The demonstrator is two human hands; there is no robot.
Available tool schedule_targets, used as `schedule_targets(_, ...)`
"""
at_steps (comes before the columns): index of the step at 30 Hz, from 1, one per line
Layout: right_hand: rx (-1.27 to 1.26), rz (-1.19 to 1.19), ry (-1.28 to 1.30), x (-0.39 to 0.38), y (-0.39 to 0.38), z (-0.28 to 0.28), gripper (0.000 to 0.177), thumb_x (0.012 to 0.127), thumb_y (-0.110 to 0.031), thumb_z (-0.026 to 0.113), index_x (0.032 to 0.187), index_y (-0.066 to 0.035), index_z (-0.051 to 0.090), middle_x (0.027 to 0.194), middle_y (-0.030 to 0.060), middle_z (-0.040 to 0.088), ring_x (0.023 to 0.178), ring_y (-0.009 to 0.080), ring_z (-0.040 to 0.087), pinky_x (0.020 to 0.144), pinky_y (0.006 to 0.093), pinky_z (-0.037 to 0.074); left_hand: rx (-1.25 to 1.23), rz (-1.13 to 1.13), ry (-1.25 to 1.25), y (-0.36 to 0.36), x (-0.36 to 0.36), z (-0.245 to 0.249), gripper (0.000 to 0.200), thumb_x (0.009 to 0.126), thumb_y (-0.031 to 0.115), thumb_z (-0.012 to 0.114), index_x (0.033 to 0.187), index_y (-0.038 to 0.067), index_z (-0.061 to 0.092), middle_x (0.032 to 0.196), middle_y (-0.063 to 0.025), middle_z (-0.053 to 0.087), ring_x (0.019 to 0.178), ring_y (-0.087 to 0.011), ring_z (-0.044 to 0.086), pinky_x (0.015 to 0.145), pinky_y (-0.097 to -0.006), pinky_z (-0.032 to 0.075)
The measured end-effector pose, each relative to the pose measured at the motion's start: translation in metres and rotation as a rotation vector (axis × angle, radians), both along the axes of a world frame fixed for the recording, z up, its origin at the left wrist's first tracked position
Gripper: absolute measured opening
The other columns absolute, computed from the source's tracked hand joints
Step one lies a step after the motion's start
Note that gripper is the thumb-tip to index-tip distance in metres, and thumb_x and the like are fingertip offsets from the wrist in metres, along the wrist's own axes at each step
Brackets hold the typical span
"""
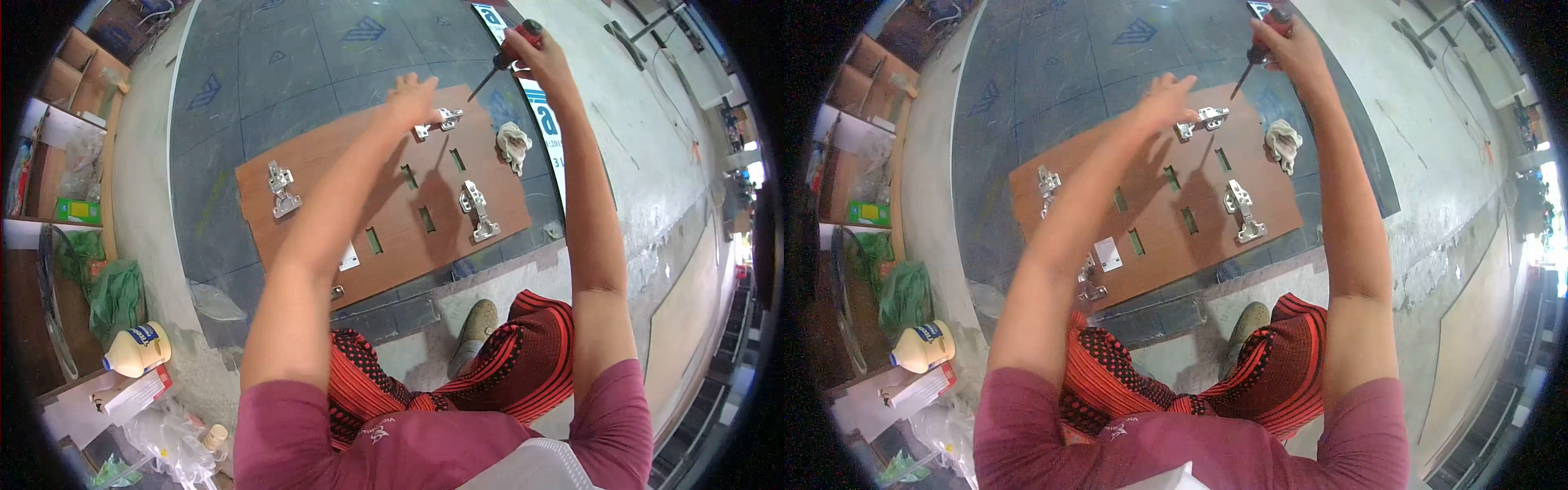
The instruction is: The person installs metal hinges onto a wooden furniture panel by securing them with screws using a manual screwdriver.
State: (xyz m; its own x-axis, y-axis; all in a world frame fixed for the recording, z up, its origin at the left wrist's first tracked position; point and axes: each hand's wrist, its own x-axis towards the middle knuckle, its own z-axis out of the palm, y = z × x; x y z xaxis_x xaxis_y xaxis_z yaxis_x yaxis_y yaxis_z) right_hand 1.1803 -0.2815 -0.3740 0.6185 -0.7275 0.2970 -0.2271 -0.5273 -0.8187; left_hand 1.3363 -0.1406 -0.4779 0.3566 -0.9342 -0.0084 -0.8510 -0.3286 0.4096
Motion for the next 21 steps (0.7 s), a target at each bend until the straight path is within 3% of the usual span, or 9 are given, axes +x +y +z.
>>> schedule_targets(4, 0.080, 0.029, 0.032, 0.003, 0.009, -0.008, 0.045, 0.084, -0.045, 0.065, 0.101, -0.004, 0.058, 0.086, 0.0054, 0.064, 0.067, 0.0096, 0.059, 0.058, 0.0243, 0.052, -0.076, -0.072, -0.024, -0.024, -0.017, -0.082, 0.061, 0.073, 0.027, 0.074, 0.127, 0.012, 0.050, 0.127, -0.0189, 0.045, 0.120, -0.0382, 0.042, 0.097, -0.0489, 0.038)
schedule_targets(6, 0.074, 0.002, 0.028, 0.010, 0.008, -0.021, 0.041, 0.082, -0.039, 0.067, 0.098, -0.002, 0.059, 0.080, 0.0057, 0.065, 0.064, 0.0110, 0.061, 0.055, 0.0252, 0.052, -0.105, 0.013, -0.011, -0.024, -0.017, -0.092, 0.047, 0.077, 0.027, 0.071, 0.117, 0.009, 0.054, 0.124, -0.0157, 0.049, 0.117, -0.0375, 0.046, 0.095, -0.0499, 0.040)
schedule_targets(12, 0.118, 0.013, 0.086, 0.017, 0.027, -0.038, 0.044, 0.081, -0.043, 0.067, 0.096, -0.002, 0.057, 0.077, 0.0084, 0.064, 0.061, 0.0130, 0.062, 0.055, 0.0262, 0.050, -0.113, 0.085, -0.054, -0.035, -0.020, -0.112, 0.029, 0.081, 0.021, 0.065, 0.107, 0.007, 0.061, 0.115, -0.0141, 0.055, 0.111, -0.0346, 0.050, 0.092, -0.0481, 0.042)
schedule_targets(19, 0.065, 0.008, 0.137, 0.026, 0.027, -0.044, 0.048, 0.080, -0.046, 0.066, 0.094, -0.001, 0.055, 0.076, 0.0114, 0.064, 0.059, 0.0175, 0.063, 0.057, 0.0288, 0.049, -0.153, 0.092, -0.140, -0.041, -0.017, -0.120, 0.018, 0.084, 0.020, 0.062, 0.096, 0.008, 0.066, 0.106, -0.0145, 0.058, 0.105, -0.0349, 0.052, 0.087, -0.0461, 0.044)
schedule_targets(21, 0.058, 0.015, 0.148, 0.028, 0.028, -0.046, 0.048, 0.080, -0.046, 0.066, 0.094, -0.001, 0.055, 0.076, 0.0129, 0.065, 0.060, 0.0187, 0.064, 0.058, 0.0298, 0.049, -0.104, 0.087, -0.107, -0.040, -0.017, -0.116, 0.019, 0.085, 0.014, 0.053, 0.097, 0.008, 0.067, 0.110, -0.0127, 0.057, 0.109, -0.0323, 0.051, 0.089, -0.0475, 0.043)
